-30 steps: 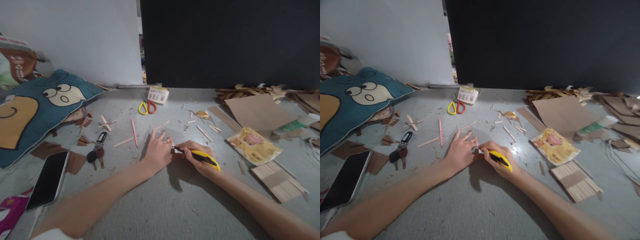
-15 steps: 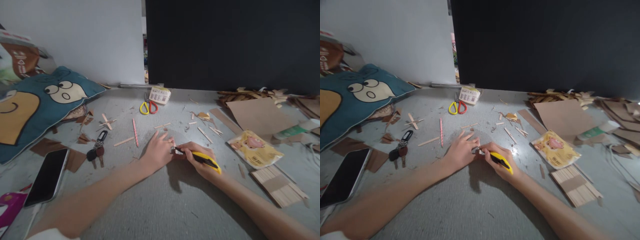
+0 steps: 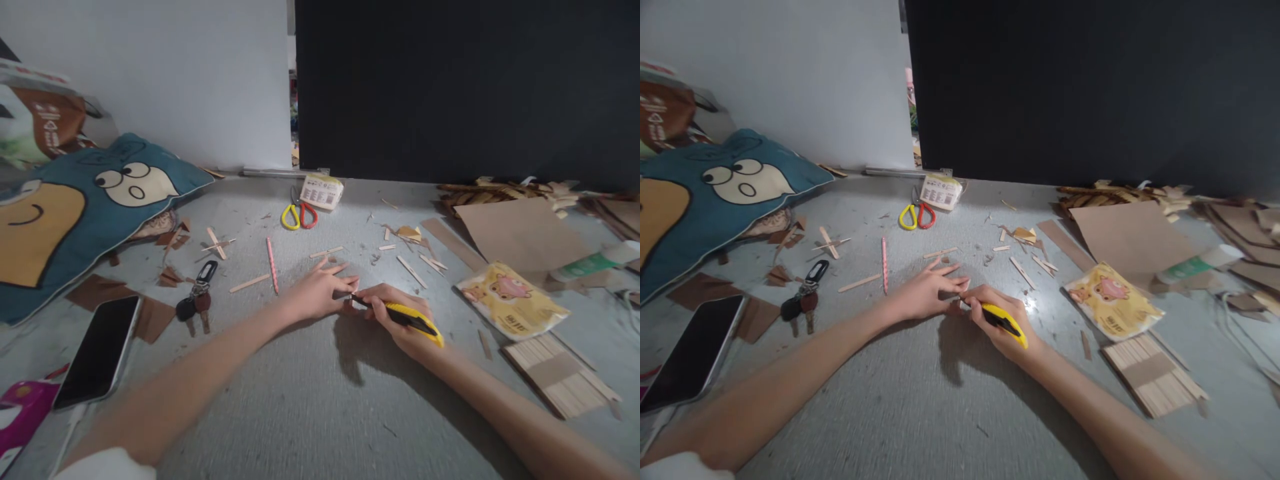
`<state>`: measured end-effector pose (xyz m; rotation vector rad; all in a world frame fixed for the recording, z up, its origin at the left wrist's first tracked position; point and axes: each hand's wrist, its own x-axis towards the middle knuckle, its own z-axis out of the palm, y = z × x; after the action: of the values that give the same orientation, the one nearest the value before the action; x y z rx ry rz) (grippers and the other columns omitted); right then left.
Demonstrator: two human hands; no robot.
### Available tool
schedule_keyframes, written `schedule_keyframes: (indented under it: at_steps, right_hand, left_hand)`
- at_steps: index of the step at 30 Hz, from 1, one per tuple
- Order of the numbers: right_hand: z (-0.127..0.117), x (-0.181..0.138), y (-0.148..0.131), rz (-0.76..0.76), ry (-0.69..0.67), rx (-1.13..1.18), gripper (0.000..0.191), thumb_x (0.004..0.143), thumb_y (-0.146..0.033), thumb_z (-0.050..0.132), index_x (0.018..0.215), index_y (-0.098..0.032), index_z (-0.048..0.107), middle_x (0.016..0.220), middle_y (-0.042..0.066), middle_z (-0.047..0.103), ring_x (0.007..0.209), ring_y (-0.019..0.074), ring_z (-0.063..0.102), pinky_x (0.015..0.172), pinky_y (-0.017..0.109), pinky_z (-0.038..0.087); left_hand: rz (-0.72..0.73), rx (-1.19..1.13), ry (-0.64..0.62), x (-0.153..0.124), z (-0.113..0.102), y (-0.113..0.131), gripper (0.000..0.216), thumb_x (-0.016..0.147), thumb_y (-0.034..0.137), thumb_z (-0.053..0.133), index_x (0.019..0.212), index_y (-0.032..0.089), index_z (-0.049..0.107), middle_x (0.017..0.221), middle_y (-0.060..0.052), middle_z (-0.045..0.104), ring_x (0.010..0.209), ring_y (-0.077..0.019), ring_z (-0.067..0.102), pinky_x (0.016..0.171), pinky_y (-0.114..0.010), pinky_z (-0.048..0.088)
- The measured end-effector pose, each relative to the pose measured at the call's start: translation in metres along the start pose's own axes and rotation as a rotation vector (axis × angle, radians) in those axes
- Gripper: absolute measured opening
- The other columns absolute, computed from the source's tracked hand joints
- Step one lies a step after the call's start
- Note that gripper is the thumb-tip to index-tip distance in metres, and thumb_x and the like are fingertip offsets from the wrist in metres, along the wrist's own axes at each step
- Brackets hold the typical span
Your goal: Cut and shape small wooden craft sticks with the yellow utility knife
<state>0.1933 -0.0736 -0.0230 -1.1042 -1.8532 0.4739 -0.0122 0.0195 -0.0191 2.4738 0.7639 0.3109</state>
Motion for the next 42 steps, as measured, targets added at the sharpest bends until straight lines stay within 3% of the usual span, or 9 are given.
schedule_keyframes:
  at_steps: [4, 7, 11, 16, 20, 25, 33, 38, 42]
  right_hand:
    - [0.000, 0.000, 0.000, -0.001, -0.004, 0.013, 0.024, 0.108, -0.035, 0.049, 0.099, -0.027, 0.070, 0.087, 0.002, 0.078, 0.067, 0.0139, 0.074, 0.065, 0.026, 0.059]
    - [0.000, -0.001, 0.001, 0.003, -0.002, 0.025, 0.023, 0.107, -0.035, 0.050, 0.098, -0.028, 0.070, 0.092, 0.003, 0.080, 0.071, 0.0151, 0.075, 0.068, 0.028, 0.061]
    - [0.000, -0.001, 0.001, 0.004, 0.014, 0.033, 0.020, 0.107, -0.033, 0.052, 0.097, -0.028, 0.069, 0.093, 0.002, 0.080, 0.070, 0.0146, 0.075, 0.068, 0.027, 0.061]
    - [-0.002, 0.000, 0.002, 0.011, -0.010, 0.038, 0.021, 0.107, -0.035, 0.051, 0.098, -0.027, 0.069, 0.091, 0.002, 0.079, 0.066, 0.0140, 0.074, 0.065, 0.027, 0.060]
    - [-0.003, 0.000, 0.002, 0.008, -0.023, 0.042, 0.020, 0.107, -0.035, 0.052, 0.099, -0.028, 0.069, 0.092, 0.002, 0.079, 0.066, 0.0135, 0.074, 0.066, 0.026, 0.059]
    - [-0.006, 0.005, 0.002, 0.079, -0.047, 0.068, 0.027, 0.107, -0.043, 0.051, 0.099, -0.027, 0.071, 0.084, 0.002, 0.077, 0.062, 0.0138, 0.072, 0.065, 0.027, 0.059]
    - [-0.020, 0.016, 0.014, 0.142, -0.200, 0.257, 0.034, 0.105, -0.052, 0.055, 0.096, -0.023, 0.072, 0.074, 0.002, 0.074, 0.061, 0.0148, 0.070, 0.063, 0.027, 0.059]
    - [-0.020, 0.013, 0.012, 0.113, -0.211, 0.247, 0.030, 0.105, -0.046, 0.055, 0.098, -0.023, 0.072, 0.082, 0.003, 0.077, 0.062, 0.0142, 0.071, 0.062, 0.027, 0.059]
    - [-0.019, 0.012, 0.008, 0.093, -0.183, 0.184, 0.030, 0.106, -0.045, 0.054, 0.097, -0.024, 0.074, 0.085, 0.003, 0.077, 0.060, 0.0128, 0.070, 0.062, 0.025, 0.058]
  left_hand:
    - [-0.110, 0.122, 0.168, -0.006, 0.008, 0.017, 0.023, 0.085, 0.038, 0.082, 0.106, 0.030, 0.080, 0.130, -0.001, 0.075, 0.145, -0.0309, 0.051, 0.129, -0.063, 0.016]
    - [-0.161, 0.205, 0.223, -0.013, 0.019, 0.031, 0.021, 0.089, 0.026, 0.074, 0.110, 0.026, 0.079, 0.133, -0.003, 0.074, 0.143, -0.0324, 0.053, 0.128, -0.062, 0.022]
    - [-0.121, 0.214, 0.184, -0.016, 0.022, 0.032, 0.028, 0.096, 0.019, 0.063, 0.122, 0.022, 0.074, 0.140, -0.008, 0.069, 0.144, -0.0302, 0.052, 0.128, -0.060, 0.023]
    - [-0.058, -0.043, 0.044, -0.005, 0.006, 0.011, 0.027, 0.090, 0.032, 0.077, 0.117, 0.032, 0.077, 0.144, -0.001, 0.067, 0.155, -0.0265, 0.038, 0.129, -0.060, 0.022]
    - [-0.021, -0.090, 0.007, -0.002, -0.001, 0.007, 0.031, 0.089, 0.031, 0.078, 0.120, 0.034, 0.076, 0.145, -0.001, 0.066, 0.155, -0.0235, 0.037, 0.130, -0.058, 0.019]
    - [0.001, -0.041, 0.050, -0.005, 0.002, 0.010, 0.040, 0.095, 0.032, 0.071, 0.134, 0.034, 0.069, 0.149, -0.001, 0.063, 0.154, -0.0223, 0.038, 0.131, -0.054, 0.017]
    - [0.005, -0.033, -0.141, -0.001, -0.008, 0.008, 0.062, 0.095, 0.028, 0.067, 0.153, 0.037, 0.046, 0.150, -0.003, 0.062, 0.156, -0.0225, 0.034, 0.130, -0.057, 0.018]
    - [-0.076, -0.054, -0.066, -0.002, -0.007, 0.014, 0.060, 0.094, 0.039, 0.069, 0.150, 0.032, 0.047, 0.142, -0.005, 0.069, 0.150, -0.0271, 0.045, 0.128, -0.057, 0.021]
    - [-0.084, 0.068, 0.079, -0.006, 0.002, 0.020, 0.059, 0.091, 0.045, 0.072, 0.145, 0.031, 0.052, 0.135, -0.003, 0.073, 0.143, -0.0261, 0.053, 0.132, -0.056, 0.001]
